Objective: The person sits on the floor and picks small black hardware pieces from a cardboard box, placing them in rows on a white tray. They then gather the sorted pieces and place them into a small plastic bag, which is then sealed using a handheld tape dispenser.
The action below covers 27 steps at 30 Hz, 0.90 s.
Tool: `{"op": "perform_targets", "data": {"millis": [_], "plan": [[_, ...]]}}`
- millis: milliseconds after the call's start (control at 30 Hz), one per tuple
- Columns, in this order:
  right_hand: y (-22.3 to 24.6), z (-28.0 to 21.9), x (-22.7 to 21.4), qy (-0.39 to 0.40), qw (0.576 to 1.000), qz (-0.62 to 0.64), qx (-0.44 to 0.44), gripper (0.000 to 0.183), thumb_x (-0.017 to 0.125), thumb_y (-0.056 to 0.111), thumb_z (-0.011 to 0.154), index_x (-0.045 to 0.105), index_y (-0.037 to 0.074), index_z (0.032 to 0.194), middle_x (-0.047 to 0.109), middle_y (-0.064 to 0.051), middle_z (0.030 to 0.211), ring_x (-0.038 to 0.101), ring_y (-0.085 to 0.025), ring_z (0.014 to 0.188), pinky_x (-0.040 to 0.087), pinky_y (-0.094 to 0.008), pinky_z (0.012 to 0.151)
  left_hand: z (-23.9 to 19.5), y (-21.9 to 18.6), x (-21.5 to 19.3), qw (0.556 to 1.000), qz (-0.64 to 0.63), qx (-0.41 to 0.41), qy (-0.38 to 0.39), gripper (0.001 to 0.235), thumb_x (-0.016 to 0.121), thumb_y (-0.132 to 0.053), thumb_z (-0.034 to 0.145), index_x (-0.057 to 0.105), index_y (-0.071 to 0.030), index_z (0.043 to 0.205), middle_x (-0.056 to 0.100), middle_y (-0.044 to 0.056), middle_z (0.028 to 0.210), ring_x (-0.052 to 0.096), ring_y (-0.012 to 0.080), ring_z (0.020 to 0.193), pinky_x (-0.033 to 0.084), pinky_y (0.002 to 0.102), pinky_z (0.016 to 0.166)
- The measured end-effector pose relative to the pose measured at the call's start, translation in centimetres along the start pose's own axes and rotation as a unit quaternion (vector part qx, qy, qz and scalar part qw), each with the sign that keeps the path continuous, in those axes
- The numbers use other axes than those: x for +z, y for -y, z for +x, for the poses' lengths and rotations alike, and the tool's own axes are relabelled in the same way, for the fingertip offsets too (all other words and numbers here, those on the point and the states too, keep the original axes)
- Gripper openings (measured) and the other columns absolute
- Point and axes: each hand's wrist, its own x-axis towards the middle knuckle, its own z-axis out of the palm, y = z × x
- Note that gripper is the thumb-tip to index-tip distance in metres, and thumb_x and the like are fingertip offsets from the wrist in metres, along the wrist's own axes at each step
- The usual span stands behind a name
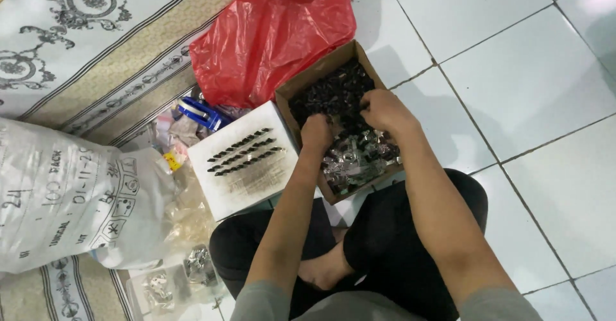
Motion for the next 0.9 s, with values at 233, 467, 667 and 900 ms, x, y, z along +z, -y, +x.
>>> {"op": "perform_targets", "data": {"millis": [233,467,667,900], "plan": [[0.4,1.3,-0.7,0.023,1.0,0.017,0.006,0.045,0.061,0.024,0.097,0.066,-0.003,0.132,0.069,-0.028,0.123,0.066,-0.044,0.116,0.058,-0.053,0.092,0.3,-1.7,1.8,0.999,0.041,-0.03,-0.018,0.014,0.071,-0.008,0.088,0.077,0.003,0.094,0.07,0.018,0.088,0.075,0.0327,0.086,0.064,0.04,0.072],[-0.4,3.3,2.4,0.02,0.999,0.035,0.004,0.033,0.059,0.019,0.096,0.072,-0.004,0.117,0.073,-0.025,0.106,0.072,-0.039,0.097,0.062,-0.048,0.077,1.5,-0.1,3.1,0.908,-0.401,-0.119,-0.004,0.026,0.07,-0.02,0.09,0.074,0.003,0.102,0.068,0.02,0.088,0.068,0.0312,0.085,0.059,0.04,0.067],[2.8,0.5,-0.1,0.004,0.993,0.11,-0.038,0.031,0.063,0.015,0.097,0.071,-0.003,0.122,0.07,-0.025,0.121,0.067,-0.042,0.112,0.06,-0.052,0.087,2.1,0.2,3.2,0.676,-0.714,-0.182,0.014,0.008,0.072,-0.014,0.088,0.075,-0.008,0.092,0.055,0.005,0.07,0.06,0.0195,0.067,0.055,0.037,0.073],[3.6,0.7,-0.4,-0.039,0.989,0.131,-0.062,0.025,0.066,0.014,0.098,0.075,0.001,0.118,0.072,-0.021,0.122,0.068,-0.037,0.116,0.061,-0.048,0.091,-1.1,-3.8,-2.1,0.63,-0.766,-0.123,-0.006,0.01,0.07,-0.008,0.093,0.069,0.001,0.099,0.055,0.006,0.074,0.063,0.02,0.071,0.053,0.034,0.073]]}}
